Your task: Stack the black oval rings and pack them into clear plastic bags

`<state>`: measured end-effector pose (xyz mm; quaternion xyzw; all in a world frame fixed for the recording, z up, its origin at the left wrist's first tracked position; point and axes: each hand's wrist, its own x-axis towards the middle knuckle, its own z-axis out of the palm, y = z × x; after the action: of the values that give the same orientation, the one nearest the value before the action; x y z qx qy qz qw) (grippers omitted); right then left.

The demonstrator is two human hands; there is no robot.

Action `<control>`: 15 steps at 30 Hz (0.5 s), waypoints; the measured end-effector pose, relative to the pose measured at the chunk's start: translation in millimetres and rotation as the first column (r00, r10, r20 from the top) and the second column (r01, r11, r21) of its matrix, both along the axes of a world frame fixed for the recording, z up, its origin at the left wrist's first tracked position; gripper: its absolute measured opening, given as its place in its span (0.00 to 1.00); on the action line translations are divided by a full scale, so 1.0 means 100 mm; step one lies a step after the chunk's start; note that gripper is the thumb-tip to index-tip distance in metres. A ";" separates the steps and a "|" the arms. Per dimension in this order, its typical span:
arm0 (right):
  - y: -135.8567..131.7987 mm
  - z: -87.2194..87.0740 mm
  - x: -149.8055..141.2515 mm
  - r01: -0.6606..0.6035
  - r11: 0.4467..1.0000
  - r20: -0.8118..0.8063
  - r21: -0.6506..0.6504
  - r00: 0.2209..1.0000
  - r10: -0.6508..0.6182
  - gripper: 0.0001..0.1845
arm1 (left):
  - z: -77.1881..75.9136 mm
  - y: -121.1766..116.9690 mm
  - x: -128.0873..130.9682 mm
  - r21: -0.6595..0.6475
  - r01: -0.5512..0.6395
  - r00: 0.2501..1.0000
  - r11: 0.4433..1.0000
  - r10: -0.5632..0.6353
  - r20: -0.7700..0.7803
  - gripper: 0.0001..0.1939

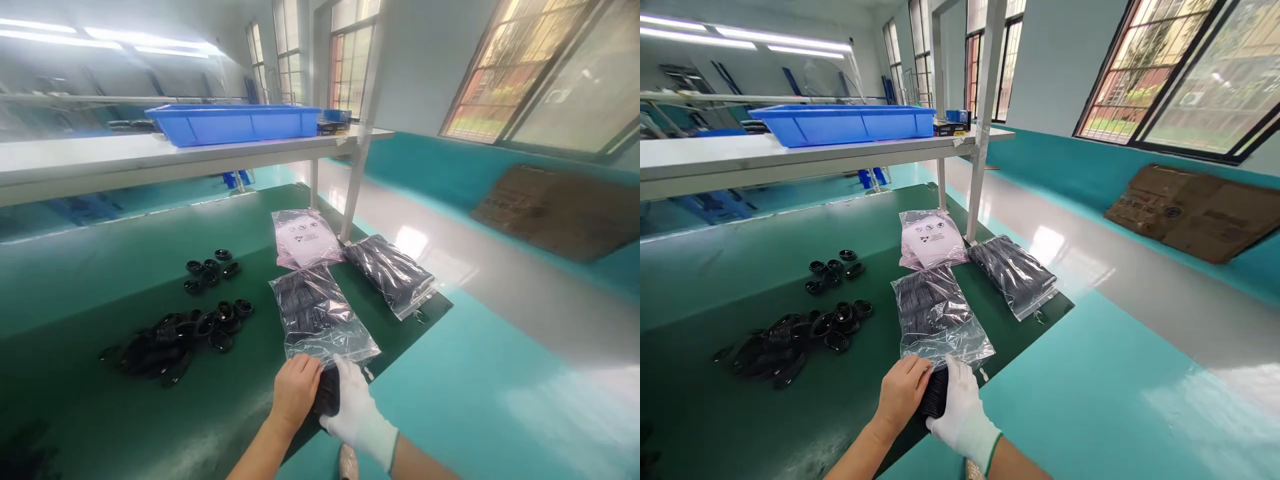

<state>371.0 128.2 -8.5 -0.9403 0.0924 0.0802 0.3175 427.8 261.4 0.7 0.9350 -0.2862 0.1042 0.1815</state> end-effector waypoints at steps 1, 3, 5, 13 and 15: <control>-0.01 -0.03 0.09 -0.005 1.000 -0.006 -0.021 1.000 0.005 0.51 | 0.01 0.00 0.01 -0.029 -0.008 1.000 1.000 0.009 0.025 0.09; -0.04 -0.09 0.27 0.036 0.997 0.013 -0.067 0.999 -0.035 0.51 | 0.03 0.00 0.03 -0.069 -0.025 0.998 0.997 0.029 0.057 0.08; -0.10 -0.13 0.43 0.128 0.984 0.063 -0.127 0.991 -0.121 0.49 | 0.06 -0.01 0.01 -0.071 -0.057 0.995 0.996 0.063 0.075 0.08; -0.37 -0.22 0.76 0.359 0.912 0.016 -0.199 0.932 -0.363 0.51 | -0.26 -0.55 -0.69 -0.079 -0.253 0.966 0.964 0.256 0.028 0.15; -0.40 -0.22 0.76 0.338 0.927 -0.013 -0.160 0.939 -0.345 0.49 | -0.46 -0.70 -0.71 -0.057 -0.317 0.947 0.947 0.312 -0.078 0.28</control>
<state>446.9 88.2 -30.9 -0.9299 0.2671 0.0357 0.2504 357.2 191.8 -45.4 0.9649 -0.1234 0.1098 0.2041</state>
